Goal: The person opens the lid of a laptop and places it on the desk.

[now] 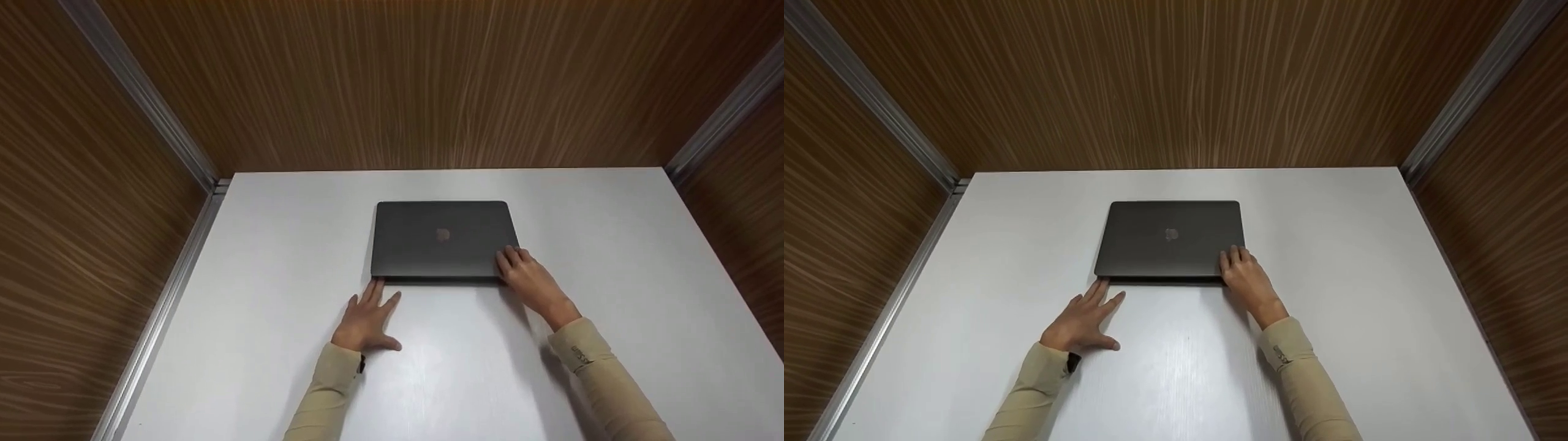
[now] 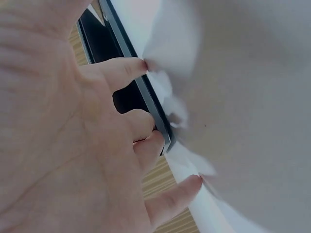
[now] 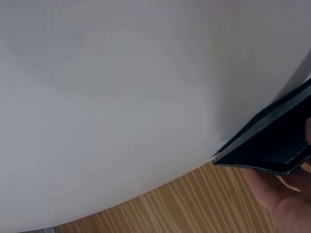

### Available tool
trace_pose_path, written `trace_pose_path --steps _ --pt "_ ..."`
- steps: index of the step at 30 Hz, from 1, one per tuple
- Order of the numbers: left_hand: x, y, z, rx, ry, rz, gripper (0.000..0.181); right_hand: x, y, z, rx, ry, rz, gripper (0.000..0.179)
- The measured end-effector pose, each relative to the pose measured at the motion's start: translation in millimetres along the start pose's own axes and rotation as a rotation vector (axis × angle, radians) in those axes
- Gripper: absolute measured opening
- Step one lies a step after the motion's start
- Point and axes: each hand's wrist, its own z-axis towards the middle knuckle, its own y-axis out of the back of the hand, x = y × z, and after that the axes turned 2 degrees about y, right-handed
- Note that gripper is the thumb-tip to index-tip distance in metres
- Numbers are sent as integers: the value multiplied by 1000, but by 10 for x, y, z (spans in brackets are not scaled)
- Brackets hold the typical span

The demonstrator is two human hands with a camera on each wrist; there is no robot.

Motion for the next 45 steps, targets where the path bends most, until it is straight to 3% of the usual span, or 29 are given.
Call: trace_pose_path --steps 8,11,17,24,31,45 --pt "18 -40 -18 -27 -46 -43 97 0 13 -47 107 4 -72 44" --pt "22 -43 -23 -26 -56 -44 97 -18 10 -87 114 17 -54 44" --pt "25 -30 -15 -18 -58 -40 96 -81 -30 -122 91 45 5 48" --pt "26 4 9 -12 -60 -66 95 -173 -44 -97 61 102 -39 52" --pt "67 51 27 -17 -57 -65 94 -248 -122 -73 -64 165 -31 51" --pt "19 -84 -14 -28 -54 -54 97 -249 -106 -226 -137 70 63 43"
